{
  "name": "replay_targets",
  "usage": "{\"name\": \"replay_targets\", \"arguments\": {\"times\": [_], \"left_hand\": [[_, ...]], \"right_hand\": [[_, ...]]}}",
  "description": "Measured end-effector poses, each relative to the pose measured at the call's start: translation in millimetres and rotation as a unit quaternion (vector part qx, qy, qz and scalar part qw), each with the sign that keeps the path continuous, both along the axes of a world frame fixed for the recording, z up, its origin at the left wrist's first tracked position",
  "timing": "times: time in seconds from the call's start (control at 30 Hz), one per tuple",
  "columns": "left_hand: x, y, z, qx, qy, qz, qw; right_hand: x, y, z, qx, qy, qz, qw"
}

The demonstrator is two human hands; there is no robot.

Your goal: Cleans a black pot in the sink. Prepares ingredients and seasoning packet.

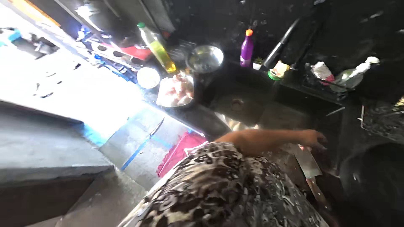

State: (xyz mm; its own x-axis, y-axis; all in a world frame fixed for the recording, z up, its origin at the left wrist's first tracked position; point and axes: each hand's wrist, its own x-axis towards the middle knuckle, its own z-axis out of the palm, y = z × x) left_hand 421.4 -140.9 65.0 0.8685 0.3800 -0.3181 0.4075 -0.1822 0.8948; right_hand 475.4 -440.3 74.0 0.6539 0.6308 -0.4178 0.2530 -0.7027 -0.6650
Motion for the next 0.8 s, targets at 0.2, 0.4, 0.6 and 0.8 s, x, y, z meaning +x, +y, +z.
{"name": "replay_targets", "arguments": {"times": [0.2,0.4,0.6,0.8], "left_hand": [[-257,41,12,0.011,-0.095,0.370,0.924],[-512,-27,-30,-0.066,-0.146,0.778,0.607],[-601,-47,-78,-0.132,-0.171,0.811,0.544],[-650,4,-81,-0.141,-0.143,0.797,0.570]], "right_hand": [[55,66,-100,0.186,-0.059,0.285,0.938],[-8,193,-89,0.294,-0.125,0.399,0.859],[-132,256,-80,0.270,-0.092,0.489,0.824],[-211,298,-56,0.109,-0.118,0.518,0.840]]}}
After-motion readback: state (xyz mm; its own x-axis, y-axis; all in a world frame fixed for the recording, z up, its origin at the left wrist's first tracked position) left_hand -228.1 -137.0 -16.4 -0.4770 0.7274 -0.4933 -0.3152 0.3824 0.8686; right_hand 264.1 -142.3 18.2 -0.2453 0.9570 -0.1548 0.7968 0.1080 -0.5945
